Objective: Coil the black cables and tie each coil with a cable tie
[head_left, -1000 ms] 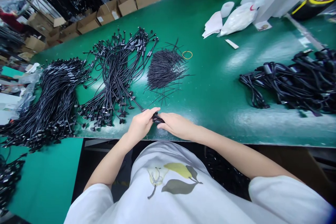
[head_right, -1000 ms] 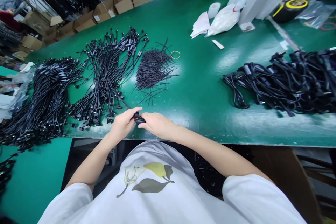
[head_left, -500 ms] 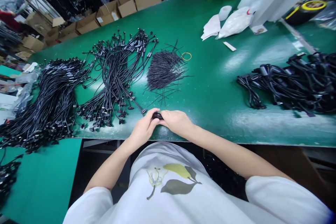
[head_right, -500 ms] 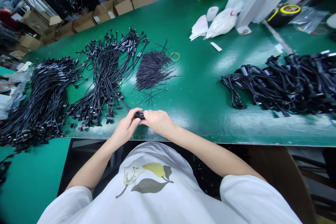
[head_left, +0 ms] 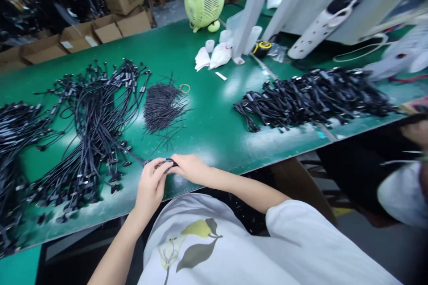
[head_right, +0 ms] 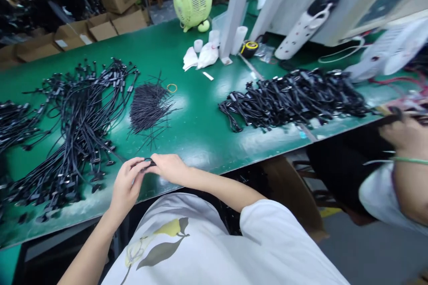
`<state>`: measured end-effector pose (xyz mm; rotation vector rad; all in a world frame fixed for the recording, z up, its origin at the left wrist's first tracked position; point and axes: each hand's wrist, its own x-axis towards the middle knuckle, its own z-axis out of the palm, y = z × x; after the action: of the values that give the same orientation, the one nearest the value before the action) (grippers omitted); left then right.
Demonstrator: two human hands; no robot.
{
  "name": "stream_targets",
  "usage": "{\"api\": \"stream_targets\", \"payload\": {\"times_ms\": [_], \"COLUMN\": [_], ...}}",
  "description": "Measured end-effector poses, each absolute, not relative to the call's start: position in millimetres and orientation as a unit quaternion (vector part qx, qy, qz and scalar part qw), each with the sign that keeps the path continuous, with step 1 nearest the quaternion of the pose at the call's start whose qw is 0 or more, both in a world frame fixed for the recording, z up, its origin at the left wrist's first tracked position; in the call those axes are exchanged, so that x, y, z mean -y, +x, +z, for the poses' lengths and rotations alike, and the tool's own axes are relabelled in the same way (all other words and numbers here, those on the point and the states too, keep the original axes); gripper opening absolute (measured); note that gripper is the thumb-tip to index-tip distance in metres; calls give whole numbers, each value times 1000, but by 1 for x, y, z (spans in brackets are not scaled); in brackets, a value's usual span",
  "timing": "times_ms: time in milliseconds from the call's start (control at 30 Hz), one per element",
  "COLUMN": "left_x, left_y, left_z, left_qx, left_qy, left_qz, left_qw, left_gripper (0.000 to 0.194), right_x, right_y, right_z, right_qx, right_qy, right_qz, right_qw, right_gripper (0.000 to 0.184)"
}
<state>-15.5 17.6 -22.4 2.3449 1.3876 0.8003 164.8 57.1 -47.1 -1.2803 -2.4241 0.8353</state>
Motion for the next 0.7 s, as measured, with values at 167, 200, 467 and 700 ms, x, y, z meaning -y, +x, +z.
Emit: {"api": "stream_targets", "payload": {"times_ms": [167,200,467,700], "left_x": [-19,-19,-8,-14], "left_y": [-9,-8,1,5], "left_z": [-24,-24,-44,-47], "left_qx": [-422,-421,-446,-435], "left_qy": [816,812,826,860], "left_qz": [335,342,303,233], "left_qw": [210,217,164,132], "left_gripper": [44,46,61,72], "right_x": [-57,-56,-53,-55], "right_y": [171,172,167,209], "right_z": [-37,-35,-51,-56], "right_qx": [780,780,859,844], "right_qy": [-405,-405,-388,-474], "right_qz": [425,423,268,195], "right_qw": [215,220,199,160], "right_gripper": [22,23,37,28]}}
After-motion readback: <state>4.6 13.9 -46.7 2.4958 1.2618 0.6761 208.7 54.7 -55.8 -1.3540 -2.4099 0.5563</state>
